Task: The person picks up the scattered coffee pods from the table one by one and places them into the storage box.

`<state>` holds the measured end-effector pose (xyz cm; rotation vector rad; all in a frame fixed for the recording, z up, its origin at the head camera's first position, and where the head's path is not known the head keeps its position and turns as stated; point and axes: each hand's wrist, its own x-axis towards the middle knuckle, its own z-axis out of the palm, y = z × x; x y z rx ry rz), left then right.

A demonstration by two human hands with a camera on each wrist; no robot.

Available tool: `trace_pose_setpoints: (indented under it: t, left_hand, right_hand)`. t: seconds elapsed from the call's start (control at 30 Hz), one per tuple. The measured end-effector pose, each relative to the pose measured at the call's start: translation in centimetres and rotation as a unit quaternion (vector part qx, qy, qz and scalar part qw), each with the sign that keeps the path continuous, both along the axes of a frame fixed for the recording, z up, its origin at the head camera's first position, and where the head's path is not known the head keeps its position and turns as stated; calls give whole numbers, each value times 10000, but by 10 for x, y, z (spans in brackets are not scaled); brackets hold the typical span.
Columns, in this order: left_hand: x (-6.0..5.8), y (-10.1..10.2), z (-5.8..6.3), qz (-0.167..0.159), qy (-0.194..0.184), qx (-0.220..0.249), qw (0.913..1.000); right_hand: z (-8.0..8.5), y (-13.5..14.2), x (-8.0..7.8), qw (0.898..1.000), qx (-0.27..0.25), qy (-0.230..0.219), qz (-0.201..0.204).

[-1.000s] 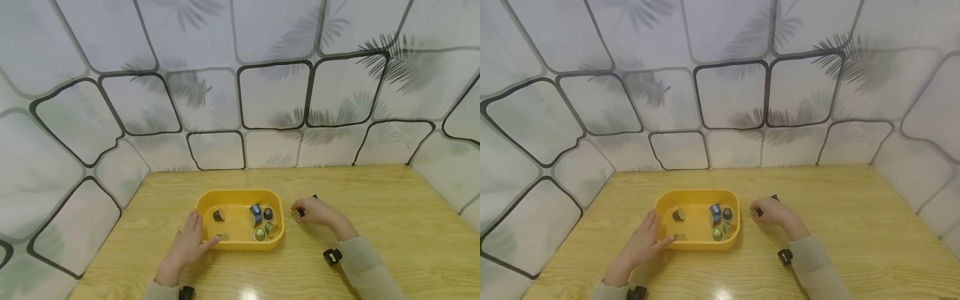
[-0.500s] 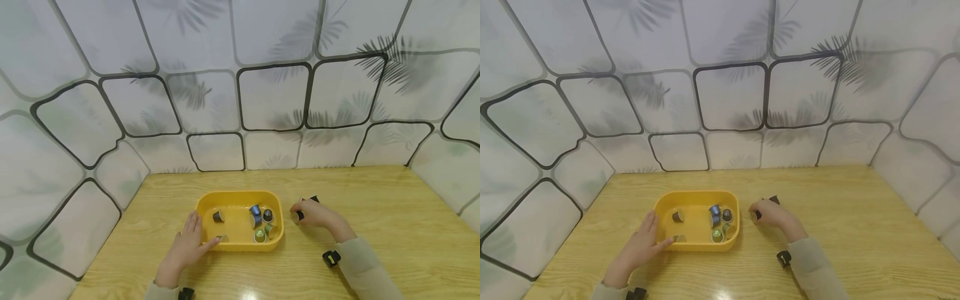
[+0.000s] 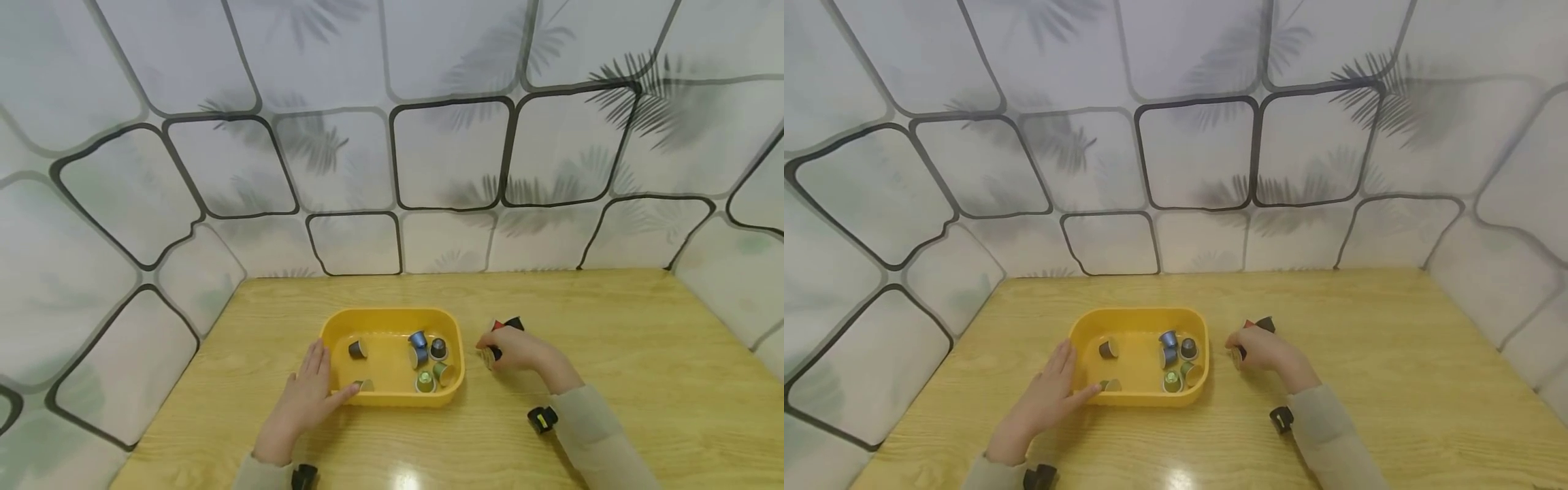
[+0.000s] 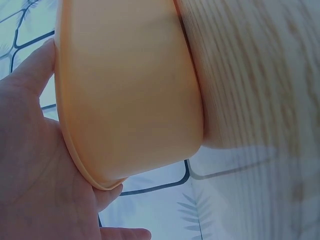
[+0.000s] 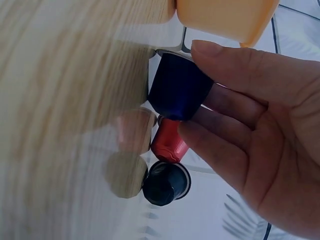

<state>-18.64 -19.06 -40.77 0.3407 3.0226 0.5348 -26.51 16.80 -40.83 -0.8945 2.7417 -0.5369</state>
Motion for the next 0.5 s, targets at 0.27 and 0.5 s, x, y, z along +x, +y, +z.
trace_pose_setpoints:
  t: [0.27, 0.5]
  left_hand:
    - [-1, -1, 2, 33, 20, -18, 10000]
    - [0, 0, 0, -31, 81, -27, 10000]
  right_hand:
    - [3, 0, 0, 9996, 95, -179, -180]
    - [-1, 1, 1, 9993, 189, -212, -262]
